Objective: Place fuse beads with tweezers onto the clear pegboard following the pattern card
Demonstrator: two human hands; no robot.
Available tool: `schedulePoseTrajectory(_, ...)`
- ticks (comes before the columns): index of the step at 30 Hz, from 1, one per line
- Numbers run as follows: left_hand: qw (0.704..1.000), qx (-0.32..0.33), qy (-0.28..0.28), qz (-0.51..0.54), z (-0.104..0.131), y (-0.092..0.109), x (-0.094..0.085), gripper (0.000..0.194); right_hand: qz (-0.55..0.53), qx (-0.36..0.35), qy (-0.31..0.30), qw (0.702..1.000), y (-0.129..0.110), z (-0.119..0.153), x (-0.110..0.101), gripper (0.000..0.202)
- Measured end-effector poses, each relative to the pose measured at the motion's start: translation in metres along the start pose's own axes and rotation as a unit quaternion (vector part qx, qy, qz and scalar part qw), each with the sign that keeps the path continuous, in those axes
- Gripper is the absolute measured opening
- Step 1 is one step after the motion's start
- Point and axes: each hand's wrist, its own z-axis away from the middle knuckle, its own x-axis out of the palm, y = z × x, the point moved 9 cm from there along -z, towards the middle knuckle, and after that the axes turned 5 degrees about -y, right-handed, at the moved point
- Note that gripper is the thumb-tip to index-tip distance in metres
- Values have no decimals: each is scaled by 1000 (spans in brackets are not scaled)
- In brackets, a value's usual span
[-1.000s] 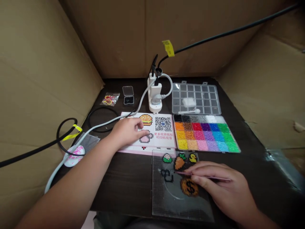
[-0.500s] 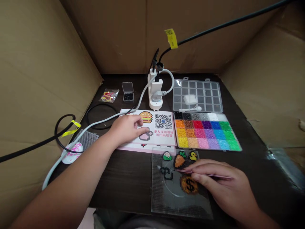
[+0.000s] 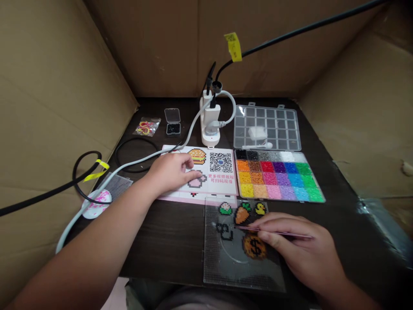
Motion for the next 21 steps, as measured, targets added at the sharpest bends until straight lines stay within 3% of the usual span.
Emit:
schedulePoseTrajectory(11,1000,-1,23,3,0,1,-1,36,-5,15,17,1000,1,1,0,17)
schedulePoseTrajectory(21,1000,-23,6,2,1,1,0,35,-12,10,-3,1000,2,5,4,18)
